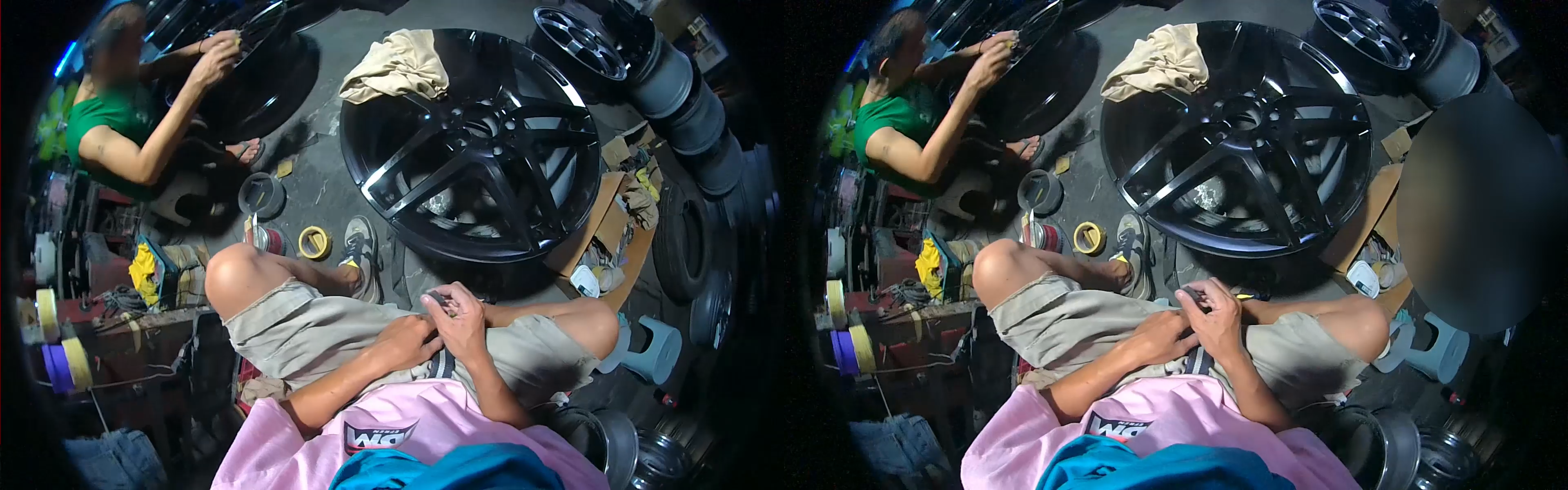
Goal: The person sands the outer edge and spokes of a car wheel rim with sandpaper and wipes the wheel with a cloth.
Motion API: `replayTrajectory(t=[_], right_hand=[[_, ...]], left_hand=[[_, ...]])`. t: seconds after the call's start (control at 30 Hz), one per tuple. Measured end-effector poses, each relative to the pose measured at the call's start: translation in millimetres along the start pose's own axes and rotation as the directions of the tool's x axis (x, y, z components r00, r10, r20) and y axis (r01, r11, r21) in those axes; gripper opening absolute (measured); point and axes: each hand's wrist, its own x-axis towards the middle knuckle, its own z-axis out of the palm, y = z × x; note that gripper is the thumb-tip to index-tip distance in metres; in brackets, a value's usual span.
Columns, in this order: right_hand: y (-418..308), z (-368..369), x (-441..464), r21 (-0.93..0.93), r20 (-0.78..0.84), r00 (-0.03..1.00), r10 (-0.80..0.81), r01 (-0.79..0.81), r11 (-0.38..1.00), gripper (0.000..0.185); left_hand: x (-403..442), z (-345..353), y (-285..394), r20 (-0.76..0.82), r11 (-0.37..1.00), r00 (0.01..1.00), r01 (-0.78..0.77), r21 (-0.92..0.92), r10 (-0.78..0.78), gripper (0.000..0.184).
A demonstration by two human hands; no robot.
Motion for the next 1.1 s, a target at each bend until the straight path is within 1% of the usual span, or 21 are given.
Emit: replayTrajectory(t=[0.07,0.13,0.17,0.3,0.4,0.5,0.53,0.6,0.63,0.67,0.7,0.73,0.77,0.8,0.83,0.87,0.93,0.97,1.0,1.07,1.1], right_hand=[[-8.7,4.5,-2.1,-0.029,0.057,0.998,-0.019,0.021,0.999,0.015],[-5.1,10.4,-4.3,0.019,0.088,0.996,-0.003,0.001,1.0,0.016],[-3.2,12.6,-5.4,0.049,0.084,0.996,-0.016,0.012,0.999,0.016],[3.0,17.1,-6.9,0.123,0.056,0.997,-0.048,0.041,0.992,0.014],[-4.3,20.5,-4.2,0.175,0.056,0.998,-0.026,0.016,0.984,0.013],[-6.1,21.4,-1.7,0.113,0.154,0.987,0.045,-0.063,0.992,0.012],[-3.6,24.0,-0.8,0.086,0.161,0.986,0.044,-0.058,0.995,0.012],[-1.2,32.7,1.7,0.202,0.193,0.964,0.181,-0.219,0.955,0.017],[-8.3,37.9,5.3,0.214,0.201,0.965,0.171,-0.213,0.953,0.018],[-3.6,41.9,9.7,0.186,0.223,0.96,0.166,-0.209,0.96,0.016],[-14.1,50.3,14.7,0.105,0.207,0.975,0.079,-0.102,0.989,0.016],[-25.3,59.3,24.0,0.021,0.2,0.98,-0.014,0.01,1.0,0.015],[-26.4,70.0,36.4,-0.003,0.221,0.975,-0.017,0.019,1.0,0.015],[-23.9,82.2,50.5,-0.139,0.247,0.943,-0.221,0.26,0.955,0.016],[-21.8,96.8,65.6,-0.252,0.304,0.86,-0.409,0.487,0.836,0.016],[-22.1,114.1,78.5,-0.254,0.338,0.849,-0.406,0.498,0.829,0.016],[-20.3,152.7,98.9,-0.188,0.333,0.938,-0.098,0.167,0.968,0.019],[-8.4,170.6,111.7,-0.194,0.343,0.935,-0.09,0.164,0.967,0.02],[-19.5,187.0,120.7,-0.251,0.396,0.918,-0.005,0.114,0.961,0.02],[9.6,215.0,151.1,-0.354,0.512,0.858,-0.04,0.254,0.9,0.023],[25.9,231.1,164.8,-0.359,0.52,0.854,-0.03,0.25,0.899,0.023]], left_hand=[[-6.2,-5.5,5.1,0.017,0.998,0.998,0.061,-0.003,-0.061,0.038],[-10.6,-5.7,3.9,0.029,0.995,0.995,0.095,0.039,-0.097,0.036],[-13.2,2.8,-4.3,-0.029,0.999,0.999,0.037,0.025,-0.037,0.036],[-24.0,-9.8,11.2,-0.03,0.999,1.0,0.008,0.035,-0.007,0.036],[-35.5,-29.5,16.2,0.035,0.991,0.998,-0.061,0.122,0.058,0.037],[-53.6,-66.4,22.1,0.136,0.929,0.987,-0.132,0.345,0.09,0.038],[-59.0,-80.7,24.9,0.123,0.894,0.988,-0.136,0.427,0.092,0.037],[-72.2,-117.8,37.7,0.129,0.809,0.987,-0.152,0.568,0.095,0.032],[-78.1,-134.4,41.5,0.109,0.823,0.99,-0.135,0.552,0.089,0.032],[-82.4,-149.8,43.3,0.046,0.775,0.985,-0.161,0.611,0.167,0.03],[-84.5,-158.7,40.1,-0.012,0.722,0.968,-0.178,0.668,0.249,0.028],[-82.1,-162.4,34.8,-0.036,0.738,0.967,-0.167,0.654,0.251,0.028],[-78.3,-166.0,29.9,-0.114,0.742,0.927,-0.209,0.637,0.358,0.028],[-76.8,-169.7,24.1,-0.195,0.741,0.87,-0.246,0.624,0.453,0.028],[-79.1,-172.8,18.3,-0.228,0.757,0.867,-0.226,0.614,0.444,0.028],[-83.4,-173.4,15.1,-0.247,0.729,0.864,-0.182,0.66,0.44,0.029],[-91.4,-166.7,11.9,-0.268,0.724,0.87,-0.136,0.676,0.414,0.03],[-93.7,-162.2,10.1,-0.272,0.747,0.877,-0.135,0.651,0.396,0.03],[-96.0,-157.9,8.2,-0.276,0.769,0.884,-0.134,0.625,0.379,0.031],[-99.6,-171.4,13.7,-0.284,0.874,0.881,-0.238,0.425,0.378,0.032],[-102.8,-176.8,12.7,-0.289,0.88,0.882,-0.234,0.414,0.371,0.032]])
